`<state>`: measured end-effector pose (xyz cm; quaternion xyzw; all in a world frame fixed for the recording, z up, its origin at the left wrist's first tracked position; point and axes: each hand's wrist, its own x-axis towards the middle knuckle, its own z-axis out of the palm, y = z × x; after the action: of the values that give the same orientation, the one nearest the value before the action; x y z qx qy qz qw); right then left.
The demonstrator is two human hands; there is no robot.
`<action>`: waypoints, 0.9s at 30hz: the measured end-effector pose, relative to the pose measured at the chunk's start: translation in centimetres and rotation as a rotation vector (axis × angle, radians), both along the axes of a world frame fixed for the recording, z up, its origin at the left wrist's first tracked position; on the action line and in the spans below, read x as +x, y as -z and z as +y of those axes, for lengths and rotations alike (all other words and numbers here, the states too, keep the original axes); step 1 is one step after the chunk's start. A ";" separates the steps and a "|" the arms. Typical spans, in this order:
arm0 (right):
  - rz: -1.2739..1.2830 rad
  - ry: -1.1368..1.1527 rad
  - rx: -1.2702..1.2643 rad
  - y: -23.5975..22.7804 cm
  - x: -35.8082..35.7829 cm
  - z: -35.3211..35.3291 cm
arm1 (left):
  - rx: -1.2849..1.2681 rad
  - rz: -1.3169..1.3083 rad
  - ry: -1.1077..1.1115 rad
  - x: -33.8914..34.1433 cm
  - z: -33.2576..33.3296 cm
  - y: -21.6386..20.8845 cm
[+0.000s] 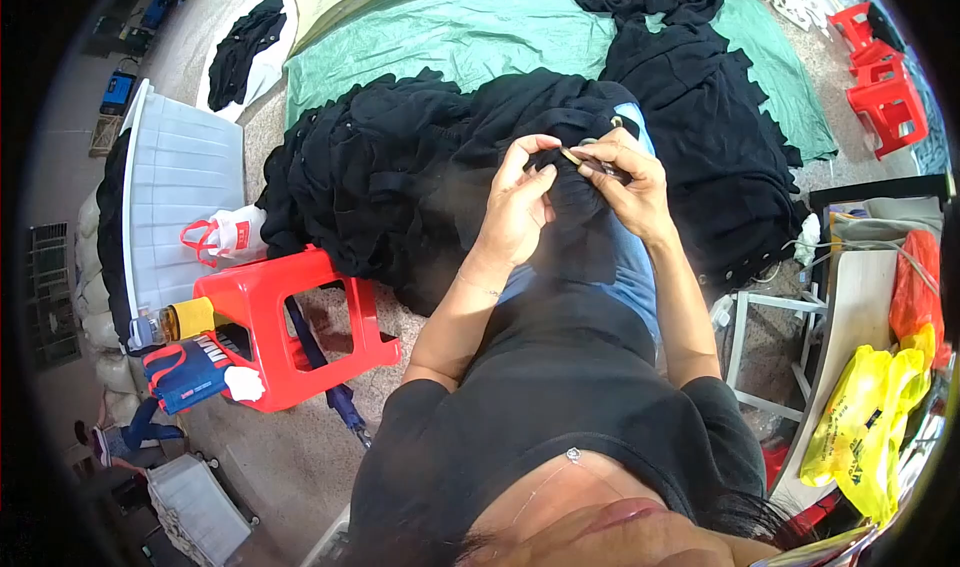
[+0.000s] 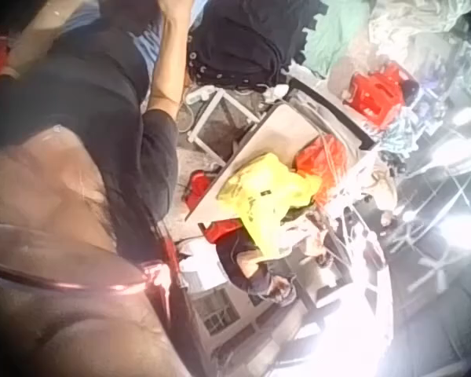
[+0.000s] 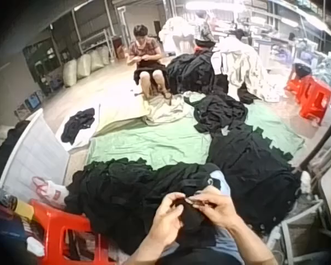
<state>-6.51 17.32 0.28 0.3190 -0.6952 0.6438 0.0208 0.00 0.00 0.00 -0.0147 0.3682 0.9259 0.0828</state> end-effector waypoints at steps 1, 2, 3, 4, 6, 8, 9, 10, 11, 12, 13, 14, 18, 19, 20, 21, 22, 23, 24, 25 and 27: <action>0.025 0.041 0.008 -0.1 0.0 -0.2 | -0.077 -0.020 -0.011 0.0 -0.1 0.3; 0.050 0.083 0.015 -0.1 0.0 -0.4 | -0.154 -0.040 -0.023 0.0 -0.1 0.5; 0.049 0.084 0.014 0.0 0.1 -0.7 | -0.156 -0.040 -0.021 -0.1 0.1 0.5; 0.006 0.112 -0.011 0.3 0.1 -1.0 | -0.197 0.017 -0.097 -0.2 0.6 0.5; -0.037 0.140 -0.036 0.5 0.1 -1.3 | -0.238 0.075 -0.174 -0.3 1.1 0.5; -0.117 0.123 -0.089 0.4 0.0 -1.5 | -0.290 0.120 -0.258 -0.3 1.4 0.4; -0.117 0.124 -0.088 0.5 -0.1 -1.5 | -0.289 0.120 -0.258 -0.2 1.4 0.3; -0.133 0.113 -0.113 0.6 -0.1 -1.4 | -0.320 0.124 -0.247 -0.2 1.3 0.3; -0.150 0.101 -0.136 0.7 -0.1 -1.4 | -0.350 0.128 -0.236 -0.2 1.3 0.3; -0.149 0.101 -0.136 0.8 -0.1 -1.3 | -0.350 0.127 -0.237 -0.1 1.2 0.0; -0.173 0.094 -0.160 0.9 -0.1 -1.2 | -0.331 0.109 -0.199 0.0 1.1 -0.4; -0.196 0.088 -0.184 1.0 -0.2 -1.1 | -0.311 0.091 -0.161 0.0 1.1 -0.8; -0.102 0.101 -0.098 1.1 0.1 -1.0 | -0.332 0.051 -0.161 0.1 0.9 -0.7; -0.103 0.109 -0.079 0.8 0.3 -1.1 | -0.354 0.065 -0.208 0.0 0.9 -0.2; -0.103 0.117 -0.060 0.6 0.5 -1.2 | -0.375 0.078 -0.256 0.0 1.0 0.2; -0.133 0.112 -0.054 0.5 0.6 -1.6 | -0.375 0.078 -0.256 0.0 1.1 0.2; -0.212 0.133 -0.077 0.1 1.0 -1.6 | -0.359 0.054 -0.282 0.1 1.3 0.2; -0.290 0.154 -0.100 -0.4 1.4 -1.6 | -0.343 0.031 -0.307 0.1 1.4 0.2; -0.281 0.144 -0.134 0.0 1.4 -1.2 | -0.343 0.032 -0.307 0.1 1.4 0.2; -0.266 0.154 -0.182 0.3 1.4 -0.8 | -0.377 0.034 -0.317 0.2 1.4 0.2; -0.155 0.260 -0.056 0.0 2.0 -0.1 | -0.412 0.034 -0.329 0.2 1.4 0.2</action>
<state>-4.53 17.27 0.30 0.1750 -0.7119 0.6776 0.0592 0.18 1.38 -0.15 -0.0752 0.5430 0.8325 -0.0799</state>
